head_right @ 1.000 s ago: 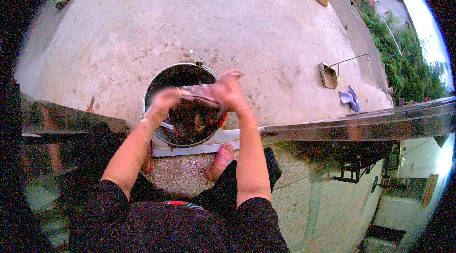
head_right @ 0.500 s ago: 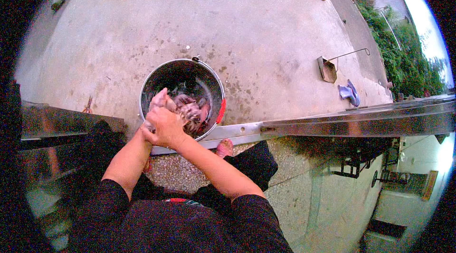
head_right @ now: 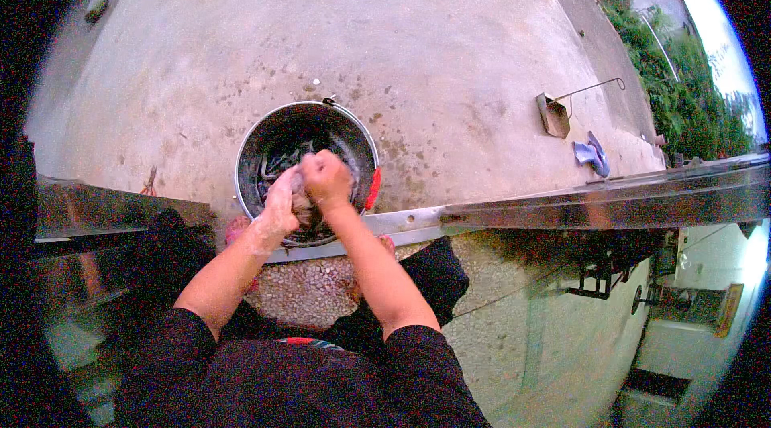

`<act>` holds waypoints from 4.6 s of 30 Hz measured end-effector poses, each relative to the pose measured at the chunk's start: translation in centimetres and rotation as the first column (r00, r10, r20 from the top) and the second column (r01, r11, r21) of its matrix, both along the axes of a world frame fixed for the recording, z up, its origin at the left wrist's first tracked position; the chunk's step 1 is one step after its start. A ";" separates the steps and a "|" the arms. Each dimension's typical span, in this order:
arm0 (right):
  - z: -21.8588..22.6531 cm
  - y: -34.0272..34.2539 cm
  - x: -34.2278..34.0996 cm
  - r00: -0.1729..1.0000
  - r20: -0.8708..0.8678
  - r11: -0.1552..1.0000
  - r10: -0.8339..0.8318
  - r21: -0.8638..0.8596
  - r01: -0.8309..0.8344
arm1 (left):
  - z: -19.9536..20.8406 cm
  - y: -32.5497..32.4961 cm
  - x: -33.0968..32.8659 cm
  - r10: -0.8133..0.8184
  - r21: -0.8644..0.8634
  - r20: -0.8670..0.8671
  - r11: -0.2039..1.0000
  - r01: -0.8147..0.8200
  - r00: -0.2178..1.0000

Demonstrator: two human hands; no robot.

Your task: Washing pieces of clothing by hand in a bucket filled with sudsy water.

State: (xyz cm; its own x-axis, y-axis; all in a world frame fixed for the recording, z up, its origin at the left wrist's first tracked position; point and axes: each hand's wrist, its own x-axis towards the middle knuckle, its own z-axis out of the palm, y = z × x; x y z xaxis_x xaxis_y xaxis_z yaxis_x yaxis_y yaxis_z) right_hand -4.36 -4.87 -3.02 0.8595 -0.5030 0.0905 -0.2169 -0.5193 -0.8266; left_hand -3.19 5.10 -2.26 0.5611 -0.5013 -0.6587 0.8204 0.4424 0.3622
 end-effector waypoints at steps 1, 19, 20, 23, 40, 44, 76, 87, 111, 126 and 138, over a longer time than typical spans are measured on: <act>1.0 -0.7 0.5 0.995 -0.065 0.997 -0.081 0.015 0.082 | 0.5 0.3 0.5 -0.072 -0.047 0.054 0.996 0.074 0.996; -4.2 -5.0 -1.3 0.695 -0.451 0.826 0.561 0.248 -0.506 | 1.5 4.3 7.1 0.316 -0.384 0.127 0.890 -0.247 0.940; -3.9 -5.5 -1.3 0.728 -0.365 0.814 0.581 0.284 -0.507 | 2.0 4.6 7.1 0.371 -0.367 0.095 0.876 -0.314 0.924; 0.9 -7.5 -0.4 0.830 -0.089 0.737 0.551 0.518 -0.434 | 0.2 6.2 7.8 0.449 -0.272 0.011 0.861 -0.429 0.894; -5.5 1.8 0.1 0.994 0.013 0.935 0.113 -0.340 -0.102 | -9.5 -0.4 -0.8 0.314 -0.001 0.173 0.948 -0.318 0.934; -0.4 7.3 -2.5 0.916 0.268 0.953 0.300 -0.127 -0.275 | -10.9 2.0 0.6 0.137 -0.075 0.561 0.991 -0.115 0.817; -2.3 2.4 -1.1 0.957 0.106 0.945 0.269 -0.222 -0.241 | -5.1 -0.6 0.6 0.250 0.098 0.366 0.948 -0.305 0.896; -1.1 4.0 -1.4 0.932 0.165 0.922 0.324 -0.274 -0.272 | -6.0 0.8 1.0 0.225 -0.100 0.502 0.974 -0.202 0.835; 1.8 -5.5 1.7 0.814 0.312 0.494 0.490 0.670 -0.555 | -2.0 0.2 2.5 0.176 -0.168 -0.003 0.970 -0.174 0.984; 2.5 7.7 -3.2 0.791 0.435 0.901 0.431 -0.252 -0.353 | -7.3 2.7 0.7 0.204 0.145 0.465 0.942 -0.302 0.861; 2.6 -5.3 0.5 0.958 -0.276 0.994 -0.075 -0.097 0.050 | 3.6 3.2 4.0 -0.812 0.807 0.582 0.584 -0.091 -0.051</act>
